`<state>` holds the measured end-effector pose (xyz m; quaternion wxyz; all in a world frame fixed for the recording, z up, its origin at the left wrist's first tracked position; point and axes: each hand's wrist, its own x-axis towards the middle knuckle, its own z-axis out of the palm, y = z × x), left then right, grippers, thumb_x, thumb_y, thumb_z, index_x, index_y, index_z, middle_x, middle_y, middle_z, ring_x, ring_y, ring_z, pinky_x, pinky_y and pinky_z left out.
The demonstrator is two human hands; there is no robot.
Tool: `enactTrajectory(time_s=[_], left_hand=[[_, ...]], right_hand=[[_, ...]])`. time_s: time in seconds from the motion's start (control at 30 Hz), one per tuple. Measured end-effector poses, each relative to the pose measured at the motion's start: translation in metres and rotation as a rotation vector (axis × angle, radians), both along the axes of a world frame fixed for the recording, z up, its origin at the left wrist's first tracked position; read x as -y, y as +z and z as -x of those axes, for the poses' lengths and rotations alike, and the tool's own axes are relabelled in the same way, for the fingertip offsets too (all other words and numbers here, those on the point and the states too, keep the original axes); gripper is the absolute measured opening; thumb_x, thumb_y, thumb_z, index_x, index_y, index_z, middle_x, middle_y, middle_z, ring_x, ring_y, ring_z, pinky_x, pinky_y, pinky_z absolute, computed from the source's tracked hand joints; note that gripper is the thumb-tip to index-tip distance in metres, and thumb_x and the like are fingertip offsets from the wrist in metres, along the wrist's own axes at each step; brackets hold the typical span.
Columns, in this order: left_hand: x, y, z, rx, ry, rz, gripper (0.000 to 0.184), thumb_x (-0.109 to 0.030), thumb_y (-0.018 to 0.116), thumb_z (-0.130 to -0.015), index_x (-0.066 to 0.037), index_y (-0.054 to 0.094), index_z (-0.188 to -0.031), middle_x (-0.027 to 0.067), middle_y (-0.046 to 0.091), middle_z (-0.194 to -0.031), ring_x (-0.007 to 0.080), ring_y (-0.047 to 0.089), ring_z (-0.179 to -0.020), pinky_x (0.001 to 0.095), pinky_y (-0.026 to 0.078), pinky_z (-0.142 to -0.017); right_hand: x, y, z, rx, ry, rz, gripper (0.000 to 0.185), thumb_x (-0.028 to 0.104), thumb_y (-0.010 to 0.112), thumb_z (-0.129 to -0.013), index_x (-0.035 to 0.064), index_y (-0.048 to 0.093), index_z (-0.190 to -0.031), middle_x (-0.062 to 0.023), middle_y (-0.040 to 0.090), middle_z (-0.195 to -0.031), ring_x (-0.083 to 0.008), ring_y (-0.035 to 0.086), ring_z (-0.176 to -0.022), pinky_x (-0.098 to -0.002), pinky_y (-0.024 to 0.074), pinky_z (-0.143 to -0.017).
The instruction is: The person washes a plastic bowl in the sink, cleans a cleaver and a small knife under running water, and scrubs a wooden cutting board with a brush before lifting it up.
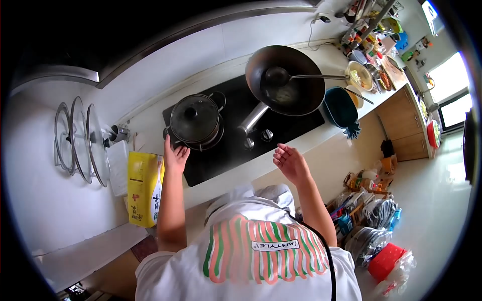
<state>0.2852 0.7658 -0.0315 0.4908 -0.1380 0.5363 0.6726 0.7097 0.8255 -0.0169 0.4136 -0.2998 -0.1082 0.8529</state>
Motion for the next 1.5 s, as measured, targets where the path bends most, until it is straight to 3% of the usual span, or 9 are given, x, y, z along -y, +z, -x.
enactTrajectory(time_s=[0.4,0.63,0.87,1.0,1.07,1.2,1.27,1.4,1.5], left_hand=[[-0.007,-0.024,0.001,-0.472,-0.035,0.006,0.057,-0.034,0.067,-0.095,-0.002,0.044,-0.135,0.0239,0.056,-0.128,0.0343,0.061,-0.113,0.0433,0.055,-0.097],[-0.010,-0.007,-0.002,-0.437,-0.036,0.123,0.028,-0.016,0.062,-0.085,0.003,0.060,-0.105,0.0142,0.067,-0.102,0.0241,0.068,-0.088,0.0322,0.059,-0.074],[-0.012,0.010,-0.014,-0.470,-0.037,0.134,0.040,-0.022,0.069,-0.083,0.002,0.056,-0.112,0.0134,0.064,-0.106,0.0228,0.067,-0.094,0.0326,0.058,-0.080],[-0.015,0.026,-0.071,-1.334,0.148,0.390,0.065,-0.024,0.068,-0.092,0.002,0.036,-0.141,0.0207,0.048,-0.139,0.0315,0.051,-0.126,0.0460,0.045,-0.103],[-0.024,0.065,-0.113,-1.592,0.026,0.209,0.071,-0.025,0.066,-0.095,0.001,0.027,-0.148,0.0227,0.036,-0.150,0.0324,0.040,-0.137,0.0468,0.038,-0.109],[-0.050,0.087,-0.166,-2.025,-0.118,-0.267,0.061,-0.008,0.064,-0.093,0.003,0.031,-0.143,0.0234,0.042,-0.143,0.0328,0.047,-0.125,0.0445,0.041,-0.103],[-0.060,0.091,-0.188,-2.233,-0.113,-0.552,0.052,-0.001,0.063,-0.090,0.003,0.035,-0.134,0.0245,0.051,-0.129,0.0319,0.054,-0.108,0.0446,0.046,-0.095],[-0.081,0.107,-0.265,-1.979,-0.667,-0.933,0.033,0.007,0.067,-0.083,0.002,0.055,-0.114,0.0127,0.065,-0.094,0.0270,0.062,-0.077,0.0398,0.052,-0.073],[-0.118,0.075,-0.334,-1.882,-0.940,-0.971,0.037,0.008,0.072,-0.079,-0.001,0.061,-0.113,0.0091,0.066,-0.090,0.0267,0.064,-0.077,0.0369,0.052,-0.073]], right_hand=[[-0.075,0.026,0.044,-0.193,0.241,0.063,0.030,0.021,0.041,-0.103,0.0000,0.051,-0.123,-0.0166,0.061,-0.115,-0.0304,0.060,-0.109,-0.0425,0.0487,-0.100],[-0.094,0.037,0.062,-0.167,0.222,0.143,0.027,0.023,0.053,-0.098,0.0066,0.052,-0.119,-0.0102,0.060,-0.111,-0.0271,0.059,-0.111,-0.0443,0.0489,-0.101],[-0.097,0.027,0.091,-0.068,0.263,0.047,0.014,0.018,0.060,-0.096,0.0081,0.059,-0.106,-0.0077,0.065,-0.104,-0.0240,0.065,-0.101,-0.0404,0.0526,-0.093],[-0.098,0.041,0.049,0.233,0.523,-0.184,0.027,0.020,0.058,-0.098,0.0023,0.059,-0.119,-0.0129,0.069,-0.109,-0.0236,0.068,-0.103,-0.0372,0.0552,-0.092],[-0.100,0.044,0.008,0.356,0.453,-0.317,0.034,0.019,0.056,-0.099,-0.0035,0.057,-0.123,-0.0150,0.070,-0.109,-0.0245,0.069,-0.103,-0.0350,0.0565,-0.090],[-0.122,0.014,-0.111,0.786,-0.243,-0.458,0.021,0.005,0.058,-0.092,-0.0032,0.062,-0.111,-0.0132,0.070,-0.098,-0.0228,0.069,-0.087,-0.0336,0.0563,-0.079],[-0.146,-0.018,-0.196,1.552,-0.561,-0.700,0.015,0.004,0.062,-0.089,-0.0003,0.066,-0.102,-0.0102,0.071,-0.092,-0.0197,0.068,-0.082,-0.0305,0.0535,-0.075],[-0.198,-0.031,-0.313,2.305,-0.599,-0.676,0.041,0.023,0.078,-0.083,0.0029,0.065,-0.116,-0.0194,0.070,-0.104,-0.0356,0.067,-0.093,-0.0421,0.0527,-0.087],[-0.235,-0.044,-0.343,2.003,-0.208,-0.418,0.065,0.039,0.078,-0.081,0.0027,0.056,-0.131,-0.0201,0.069,-0.108,-0.0387,0.066,-0.101,-0.0440,0.0516,-0.090]])
